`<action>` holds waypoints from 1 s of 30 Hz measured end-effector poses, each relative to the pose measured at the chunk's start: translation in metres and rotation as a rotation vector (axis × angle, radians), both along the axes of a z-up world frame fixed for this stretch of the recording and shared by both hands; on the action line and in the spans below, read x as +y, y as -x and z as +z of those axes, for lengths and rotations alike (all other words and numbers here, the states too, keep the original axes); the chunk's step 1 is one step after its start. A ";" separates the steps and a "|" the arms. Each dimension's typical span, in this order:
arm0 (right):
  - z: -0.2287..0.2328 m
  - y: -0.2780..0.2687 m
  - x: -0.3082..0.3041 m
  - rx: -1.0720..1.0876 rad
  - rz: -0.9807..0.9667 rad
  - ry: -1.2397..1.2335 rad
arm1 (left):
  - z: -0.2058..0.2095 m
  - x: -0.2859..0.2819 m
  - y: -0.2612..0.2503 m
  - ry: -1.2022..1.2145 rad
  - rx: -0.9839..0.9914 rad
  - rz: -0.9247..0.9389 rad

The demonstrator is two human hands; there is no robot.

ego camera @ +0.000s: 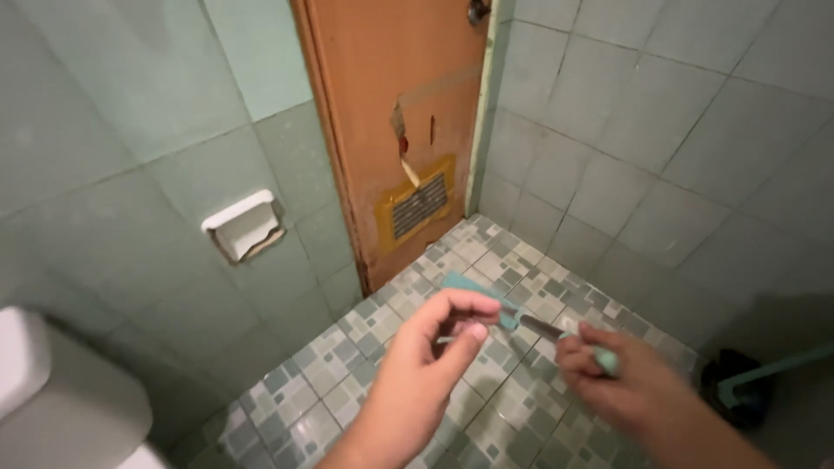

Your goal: Assembling a flat mop by connecting the handle and mop head components while in a bathroom.

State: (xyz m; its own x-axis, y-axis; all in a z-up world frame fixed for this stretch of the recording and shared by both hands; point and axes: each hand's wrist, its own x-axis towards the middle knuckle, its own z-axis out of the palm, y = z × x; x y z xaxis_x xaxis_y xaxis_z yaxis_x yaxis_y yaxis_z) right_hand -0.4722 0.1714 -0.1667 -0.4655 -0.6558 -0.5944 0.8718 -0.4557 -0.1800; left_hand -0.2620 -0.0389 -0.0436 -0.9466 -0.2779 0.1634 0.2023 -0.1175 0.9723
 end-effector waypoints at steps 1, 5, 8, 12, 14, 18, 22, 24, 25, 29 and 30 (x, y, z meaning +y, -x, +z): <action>-0.017 0.014 -0.008 -0.114 -0.113 -0.081 | -0.004 -0.004 0.007 -0.036 0.004 -0.016; -0.131 0.100 -0.055 -0.208 -0.270 -0.176 | -0.005 -0.035 0.033 -0.042 -0.031 -0.050; -0.201 0.173 -0.080 -0.231 -0.298 -0.134 | 0.008 -0.065 0.052 -0.015 -0.090 -0.075; -0.146 0.178 -0.133 -0.293 -0.296 -0.082 | 0.018 -0.113 0.087 0.006 -0.024 -0.154; -0.044 0.090 -0.151 -0.361 -0.331 -0.110 | 0.023 -0.132 0.099 -0.007 -0.002 -0.140; 0.039 0.060 -0.169 -0.881 -0.185 0.283 | 0.031 -0.174 0.123 0.064 -0.078 -0.152; -0.019 0.155 -0.203 -0.552 -0.342 0.067 | 0.022 -0.200 0.147 0.011 -0.006 -0.192; -0.064 0.199 -0.215 -0.428 -0.390 -0.020 | 0.020 -0.207 0.151 -0.001 0.025 -0.215; -0.087 0.220 -0.216 -0.394 -0.390 -0.033 | 0.019 -0.209 0.153 0.013 0.035 -0.207; -0.067 0.215 -0.221 -0.468 -0.390 0.129 | 0.024 -0.217 0.155 0.055 0.019 -0.184; -0.016 0.196 -0.232 -0.471 -0.389 0.131 | 0.027 -0.223 0.155 0.058 0.017 -0.183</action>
